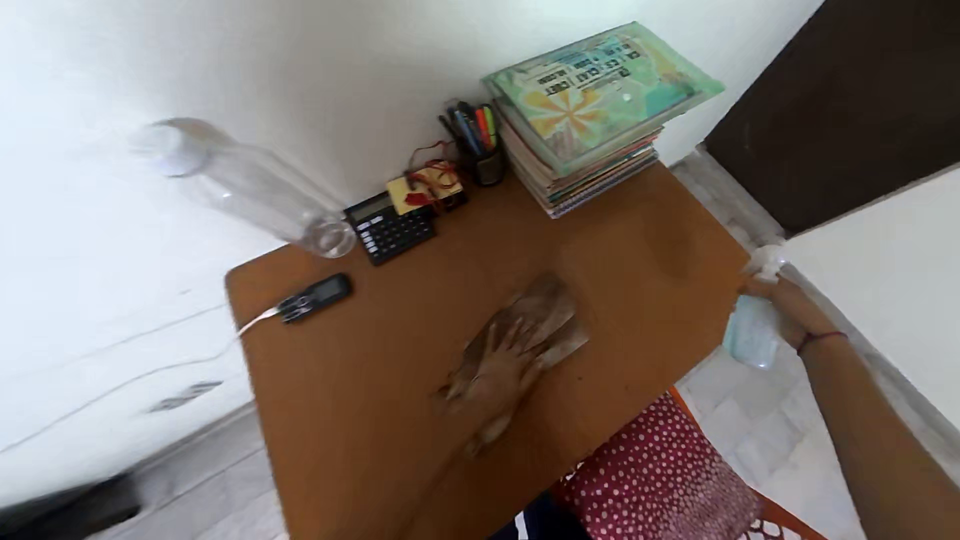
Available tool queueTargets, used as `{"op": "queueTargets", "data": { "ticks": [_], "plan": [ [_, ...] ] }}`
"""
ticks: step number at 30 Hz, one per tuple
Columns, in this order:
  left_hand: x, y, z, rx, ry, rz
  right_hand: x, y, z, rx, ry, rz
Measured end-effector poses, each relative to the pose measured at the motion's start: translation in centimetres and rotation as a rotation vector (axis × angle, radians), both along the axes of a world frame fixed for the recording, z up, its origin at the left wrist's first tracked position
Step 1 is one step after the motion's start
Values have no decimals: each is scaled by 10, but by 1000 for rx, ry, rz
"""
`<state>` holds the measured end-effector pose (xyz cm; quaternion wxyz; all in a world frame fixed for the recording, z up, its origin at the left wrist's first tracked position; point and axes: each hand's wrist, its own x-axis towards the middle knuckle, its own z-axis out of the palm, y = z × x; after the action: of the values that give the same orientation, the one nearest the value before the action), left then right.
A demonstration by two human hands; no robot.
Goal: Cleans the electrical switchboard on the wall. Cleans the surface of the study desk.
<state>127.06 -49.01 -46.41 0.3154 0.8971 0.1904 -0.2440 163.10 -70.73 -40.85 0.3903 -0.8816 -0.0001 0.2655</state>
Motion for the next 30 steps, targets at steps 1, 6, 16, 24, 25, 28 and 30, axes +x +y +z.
{"op": "queueTargets", "data": {
  "ticks": [1, 6, 16, 24, 25, 28, 30],
  "plan": [
    [-57, -1, -28, 103, -140, 126, -7, 5, -4, 10, 4, 18],
    [-214, -9, -55, 407, -172, 823, -62, 32, -15, 27, 66, 32],
    [-223, 3, -22, -21, 91, 163, -137, 23, 6, 60, 55, 152],
    [-102, -51, -45, -177, -274, -268, -202, -28, 13, 225, 130, 155],
    [-77, -52, -44, -166, -259, -243, -208, -31, 13, 248, 146, 170],
    [-14, -32, -36, -118, -164, -102, -220, -39, 13, 282, 162, 205],
    [15, -9, -44, -31, -137, 40, -225, -43, 15, 308, 177, 221]
  ]
}}
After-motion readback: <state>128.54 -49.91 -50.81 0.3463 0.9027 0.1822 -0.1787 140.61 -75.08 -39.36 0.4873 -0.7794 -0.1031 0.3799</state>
